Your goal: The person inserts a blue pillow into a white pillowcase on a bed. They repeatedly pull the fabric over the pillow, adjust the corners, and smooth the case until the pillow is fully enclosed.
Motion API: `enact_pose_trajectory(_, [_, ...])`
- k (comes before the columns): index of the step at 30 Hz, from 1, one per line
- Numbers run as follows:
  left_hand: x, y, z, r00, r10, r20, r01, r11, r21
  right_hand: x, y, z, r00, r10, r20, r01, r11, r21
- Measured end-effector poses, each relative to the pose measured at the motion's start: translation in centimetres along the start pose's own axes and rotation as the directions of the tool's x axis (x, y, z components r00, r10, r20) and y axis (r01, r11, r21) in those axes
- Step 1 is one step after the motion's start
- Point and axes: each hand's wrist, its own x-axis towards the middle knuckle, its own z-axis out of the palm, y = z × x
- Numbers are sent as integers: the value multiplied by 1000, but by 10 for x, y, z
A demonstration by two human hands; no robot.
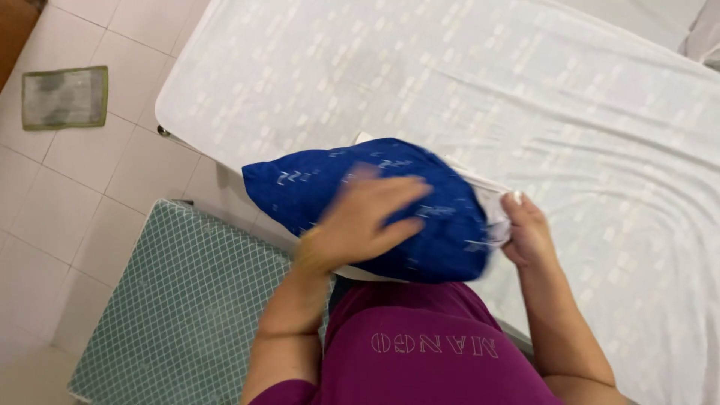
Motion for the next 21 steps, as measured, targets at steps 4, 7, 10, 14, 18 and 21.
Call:
enact_pose_trajectory(4, [-44,18,-52,979,-141,-149,177,947,266,-8,-11,-33,995,-88,49,101,886,-453])
enact_pose_trajectory(7, [-44,-39,31,984,-178,7,173,963,205,25,-10,-53,913,-168,373,409,415,-813])
enact_pose_trajectory(10, [-22,-38,100,954,-270,132,223,931,290,75,-22,-17,898,-253,360,301,-243,-922])
enact_pose_trajectory(14, [-25,-28,114,964,-188,186,129,948,290,145,-2,-27,921,-235,312,203,-393,-897])
enact_pose_trajectory(18, [-22,-33,122,972,-148,182,88,949,302,158,3,-2,897,-255,361,331,-154,-931])
enact_pose_trajectory(21, [-15,-36,125,937,-239,256,148,933,327,72,-26,66,852,-138,505,517,65,-854])
